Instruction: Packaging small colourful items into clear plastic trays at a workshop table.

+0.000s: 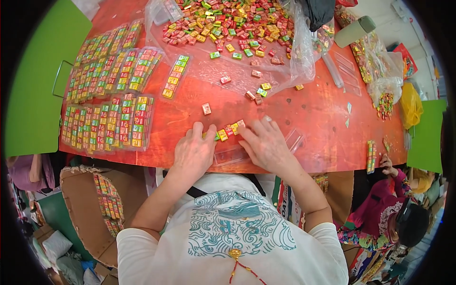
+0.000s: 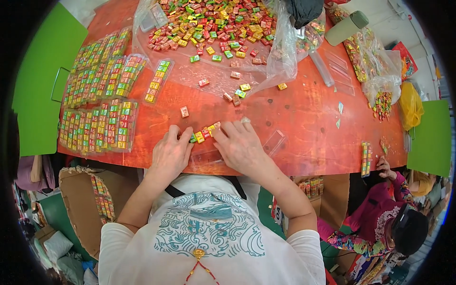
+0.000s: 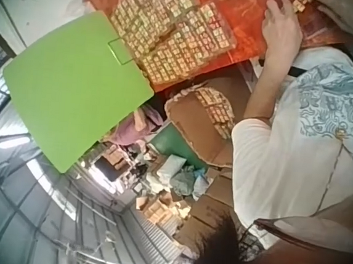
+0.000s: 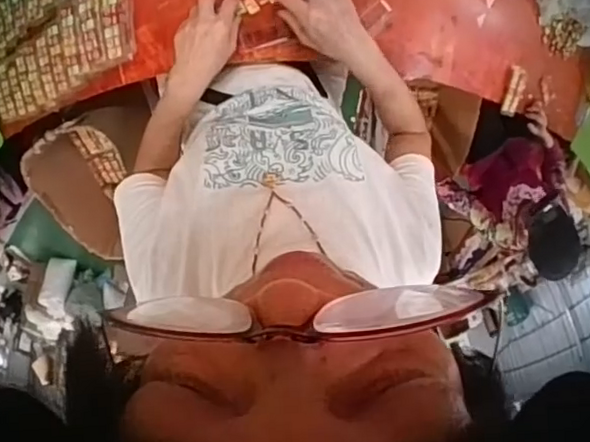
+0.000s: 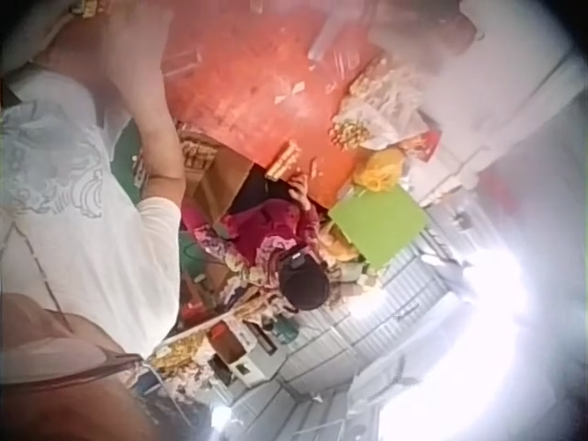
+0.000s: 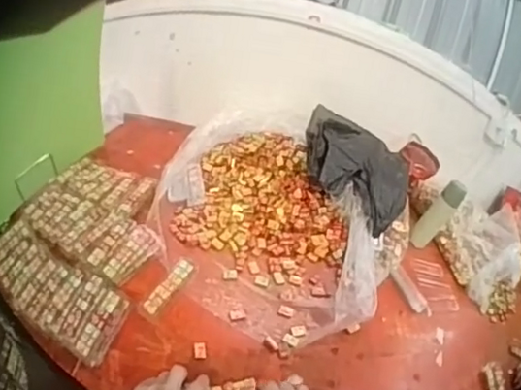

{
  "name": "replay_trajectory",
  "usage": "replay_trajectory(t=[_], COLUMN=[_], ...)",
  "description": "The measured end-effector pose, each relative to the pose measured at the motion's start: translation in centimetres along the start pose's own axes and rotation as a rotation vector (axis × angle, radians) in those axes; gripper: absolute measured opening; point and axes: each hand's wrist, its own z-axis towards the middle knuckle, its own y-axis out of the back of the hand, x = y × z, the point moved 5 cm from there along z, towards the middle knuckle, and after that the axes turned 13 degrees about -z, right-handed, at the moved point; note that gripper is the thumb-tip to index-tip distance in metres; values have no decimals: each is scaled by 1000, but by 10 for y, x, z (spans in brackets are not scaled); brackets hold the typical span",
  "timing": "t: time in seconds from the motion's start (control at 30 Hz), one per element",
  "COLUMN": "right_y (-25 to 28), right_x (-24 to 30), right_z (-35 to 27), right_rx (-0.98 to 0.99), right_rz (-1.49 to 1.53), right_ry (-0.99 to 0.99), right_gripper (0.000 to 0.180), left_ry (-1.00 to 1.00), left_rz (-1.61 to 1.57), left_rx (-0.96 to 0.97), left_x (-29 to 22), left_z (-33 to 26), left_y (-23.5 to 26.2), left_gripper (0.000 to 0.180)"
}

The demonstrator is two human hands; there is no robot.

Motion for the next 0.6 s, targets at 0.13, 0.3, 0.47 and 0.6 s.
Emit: replay_trajectory(t=[0.13, 0.3, 0.47, 0.6], right_y=[-12, -29, -20, 11], right_x=[-8, -5, -7, -2], right_z=[19, 22, 20, 2], right_rx=[-27, 92, 47, 77], right_rz=[27, 33, 97, 139], right_ry=[13, 48, 20, -32], right_gripper=[36, 33, 30, 31], left_ry=[-10, -84, -96, -161], left_rz=[-16, 40, 0, -37], left_rx=[-22, -51, -78, -65], left_x=[-1, -2, -9, -28], left_z=[-1, 0, 2, -9], left_y=[2, -5, 4, 10], left_gripper=[43, 37, 31, 32])
